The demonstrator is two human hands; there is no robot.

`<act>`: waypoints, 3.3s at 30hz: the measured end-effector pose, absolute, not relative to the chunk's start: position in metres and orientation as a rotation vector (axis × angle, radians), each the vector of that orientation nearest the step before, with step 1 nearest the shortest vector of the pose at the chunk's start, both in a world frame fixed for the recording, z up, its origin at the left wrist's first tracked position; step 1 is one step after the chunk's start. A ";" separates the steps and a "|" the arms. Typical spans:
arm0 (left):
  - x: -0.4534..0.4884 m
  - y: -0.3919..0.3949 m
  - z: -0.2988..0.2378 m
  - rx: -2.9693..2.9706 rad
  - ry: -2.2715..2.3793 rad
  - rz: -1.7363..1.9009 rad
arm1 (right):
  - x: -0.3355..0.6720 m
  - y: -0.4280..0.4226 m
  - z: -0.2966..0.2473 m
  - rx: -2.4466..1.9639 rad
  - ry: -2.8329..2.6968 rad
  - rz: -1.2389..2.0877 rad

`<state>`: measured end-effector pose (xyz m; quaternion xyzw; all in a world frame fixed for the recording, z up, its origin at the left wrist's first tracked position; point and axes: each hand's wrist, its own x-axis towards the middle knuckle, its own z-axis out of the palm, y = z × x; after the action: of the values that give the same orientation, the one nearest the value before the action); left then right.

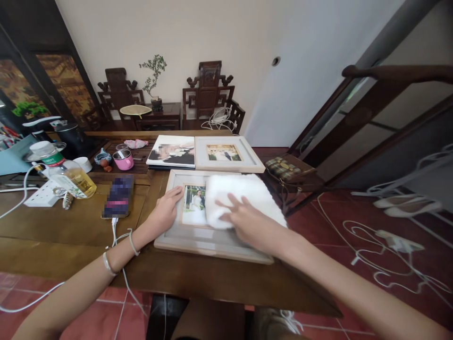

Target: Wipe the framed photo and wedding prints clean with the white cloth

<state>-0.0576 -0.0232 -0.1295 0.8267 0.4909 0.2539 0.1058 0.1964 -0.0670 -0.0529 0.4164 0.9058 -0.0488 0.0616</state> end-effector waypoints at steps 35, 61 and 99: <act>-0.049 -0.033 -0.117 2.414 1.529 0.617 | 0.195 -0.126 -0.021 1.027 2.691 -0.576; -0.051 -0.031 -0.122 2.415 1.500 0.685 | 0.173 -0.120 -0.017 0.916 2.696 -0.684; -0.055 -0.029 -0.129 2.414 1.415 0.803 | 0.154 -0.043 -0.061 1.242 2.842 -0.231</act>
<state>-0.0550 -0.0290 -0.1290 0.8237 0.4829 0.2740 0.1150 0.1540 -0.0428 -0.0611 0.3992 0.9137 -0.0744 0.0157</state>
